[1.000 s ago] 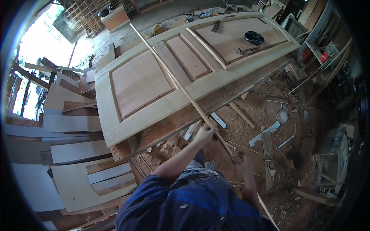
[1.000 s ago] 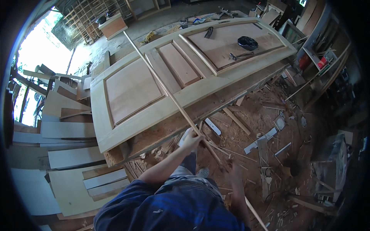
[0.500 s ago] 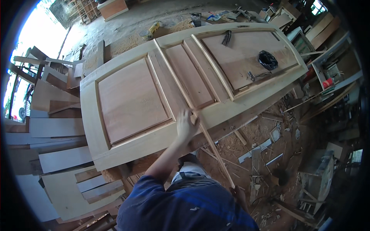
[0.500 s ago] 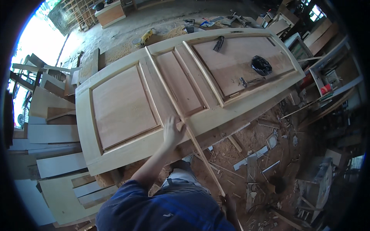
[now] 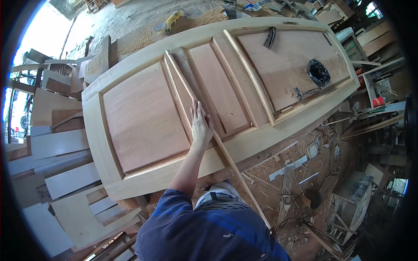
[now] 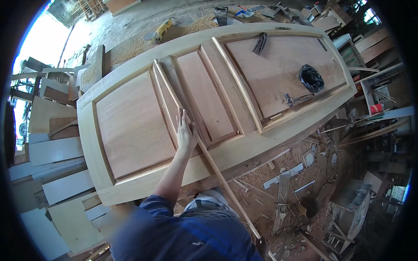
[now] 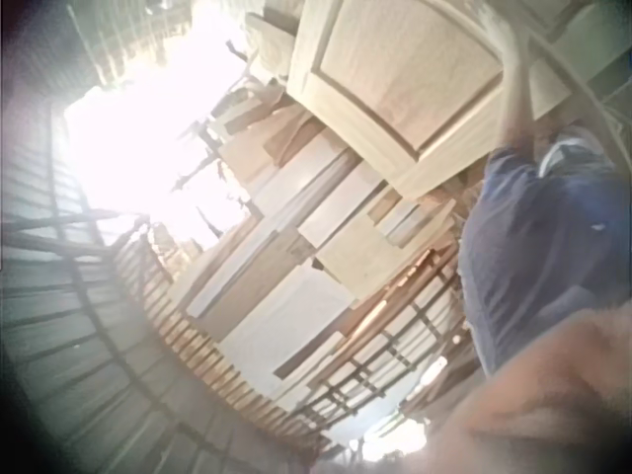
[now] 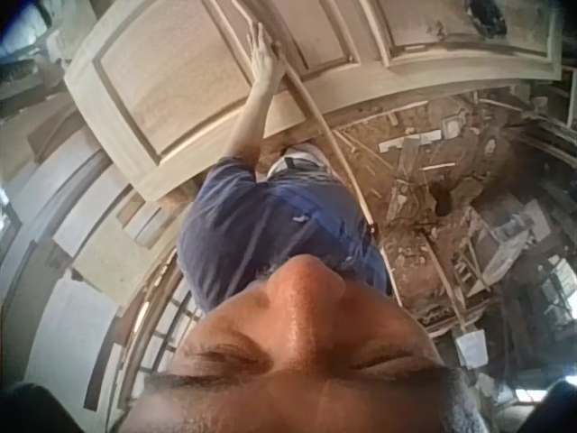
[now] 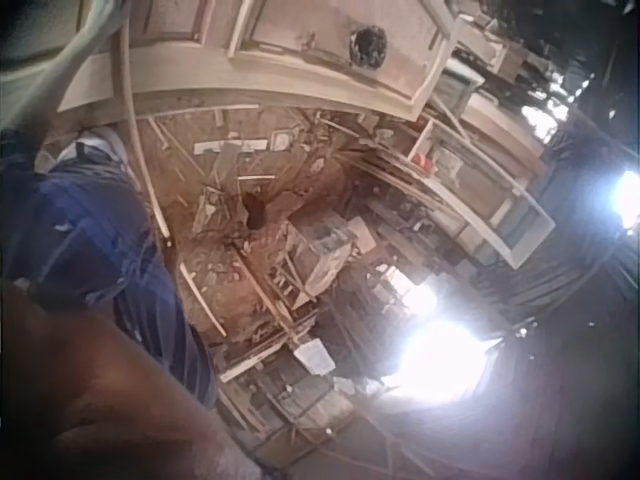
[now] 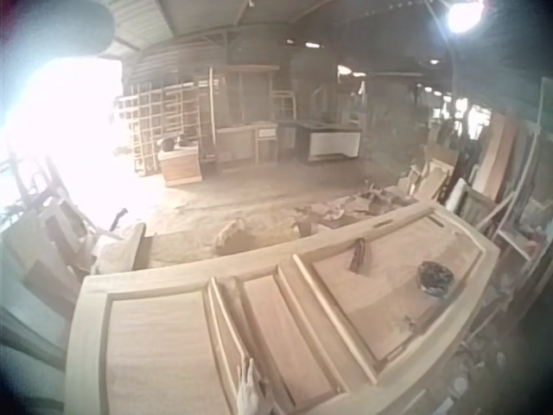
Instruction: The person hammers a nail into a decorative wood strip on a door panel, then retrieves a long wood trim piece and aligns it against the center of the door while marking it with a pencil.
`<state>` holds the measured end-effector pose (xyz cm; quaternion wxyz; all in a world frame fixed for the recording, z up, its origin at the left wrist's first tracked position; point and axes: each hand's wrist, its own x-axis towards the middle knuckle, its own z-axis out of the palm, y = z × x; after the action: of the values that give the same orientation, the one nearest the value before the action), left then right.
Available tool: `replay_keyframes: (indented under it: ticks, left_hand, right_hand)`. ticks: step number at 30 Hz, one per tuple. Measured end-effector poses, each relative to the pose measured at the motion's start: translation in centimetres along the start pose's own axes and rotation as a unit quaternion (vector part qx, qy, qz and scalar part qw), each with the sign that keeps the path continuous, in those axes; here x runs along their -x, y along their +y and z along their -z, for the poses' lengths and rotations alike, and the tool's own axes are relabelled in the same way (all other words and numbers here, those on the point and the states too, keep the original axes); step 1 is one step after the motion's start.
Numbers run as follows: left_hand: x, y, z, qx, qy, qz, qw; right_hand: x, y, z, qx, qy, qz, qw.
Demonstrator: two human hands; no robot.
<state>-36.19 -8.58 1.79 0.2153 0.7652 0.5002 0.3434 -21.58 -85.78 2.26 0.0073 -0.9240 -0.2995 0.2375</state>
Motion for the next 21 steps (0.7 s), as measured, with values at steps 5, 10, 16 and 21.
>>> replay_keyframes:
  ticks: [5, 10, 16, 21]
  left_hand:
    - [-0.5, 1.9, 0.8, 0.042, -0.01, 0.053, 0.998]
    - [-0.8, 1.8, 0.6, 0.004, -0.013, 0.005, 1.0]
    - [-1.3, 2.6, 0.1, -0.037, -0.031, 0.002, 0.999]
    - [-1.3, 2.7, 0.2, -0.09, -0.05, 0.008, 0.995]
  right_hand:
    - [-0.6, -2.3, 1.6, -0.024, 0.012, -0.086, 0.996]
    - [-0.9, -1.9, 3.6, 0.0, -0.042, -0.046, 0.998]
    - [-0.4, 0.2, 1.1, -0.026, -0.096, -0.084, 0.992]
    - [-1.2, -0.1, 1.2, -0.077, -0.256, -0.156, 0.951]
